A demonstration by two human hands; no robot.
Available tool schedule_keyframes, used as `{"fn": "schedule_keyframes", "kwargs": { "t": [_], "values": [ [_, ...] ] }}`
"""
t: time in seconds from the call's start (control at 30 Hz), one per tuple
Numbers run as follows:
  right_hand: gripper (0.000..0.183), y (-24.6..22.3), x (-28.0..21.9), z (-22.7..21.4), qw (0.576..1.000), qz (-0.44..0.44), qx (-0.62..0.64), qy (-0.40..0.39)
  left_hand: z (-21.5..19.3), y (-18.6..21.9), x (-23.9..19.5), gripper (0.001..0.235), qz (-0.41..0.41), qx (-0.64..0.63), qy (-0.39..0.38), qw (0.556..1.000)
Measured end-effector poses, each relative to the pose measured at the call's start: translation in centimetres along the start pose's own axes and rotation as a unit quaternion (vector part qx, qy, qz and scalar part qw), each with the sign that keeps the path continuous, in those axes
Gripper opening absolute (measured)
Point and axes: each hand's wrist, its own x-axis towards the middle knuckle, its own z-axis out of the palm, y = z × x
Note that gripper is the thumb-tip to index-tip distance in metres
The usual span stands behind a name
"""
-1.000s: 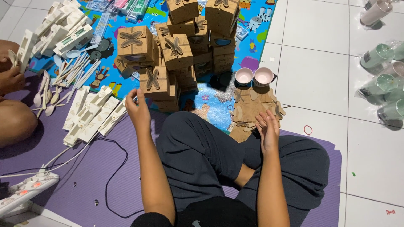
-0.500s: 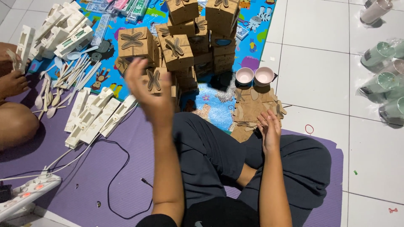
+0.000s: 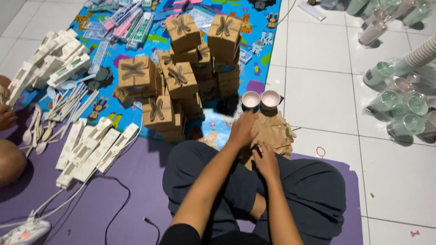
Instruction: Assembling small cardboard gift boxes and placing small pink cups inside them.
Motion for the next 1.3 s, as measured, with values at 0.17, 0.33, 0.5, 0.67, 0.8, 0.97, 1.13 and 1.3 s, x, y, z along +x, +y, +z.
{"fn": "schedule_keyframes", "kwargs": {
  "t": [0.17,0.33,0.5,0.67,0.8,0.97,1.13,1.3],
  "values": [
    [0.064,-0.4,0.2,1.6,0.962,0.024,-0.272,-0.008,8.6,-2.9,-2.7,0.081,-0.047,0.116,-0.210,0.970],
    [0.065,-2.8,-0.3,0.6,0.961,0.062,-0.260,-0.067,8.2,-3.4,-2.5,0.079,-0.040,0.107,-0.197,0.974],
    [0.065,-2.2,0.4,1.0,0.950,0.075,-0.287,-0.097,10.0,-4.4,-2.3,0.061,0.007,0.114,-0.085,0.990],
    [0.064,-3.1,-0.4,0.5,0.954,0.072,-0.274,-0.094,10.2,-4.3,-2.5,0.064,-0.008,0.060,-0.064,0.996],
    [0.064,-3.8,-0.8,0.2,0.957,0.071,-0.267,-0.084,7.6,-2.7,-3.0,0.052,-0.012,0.040,-0.050,0.998],
    [0.062,-5.4,-1.5,-0.9,0.978,0.067,-0.194,-0.034,11.0,-4.1,-1.8,0.020,0.025,0.004,-0.044,0.999],
    [0.058,-3.0,-0.6,0.6,0.987,0.022,-0.153,0.035,10.5,-4.0,-1.7,0.012,0.041,0.022,-0.030,0.998],
    [0.054,-2.3,-0.6,0.8,0.991,-0.003,-0.083,0.102,8.7,-3.2,-1.9,0.012,0.050,0.010,-0.004,0.999]
  ]
}}
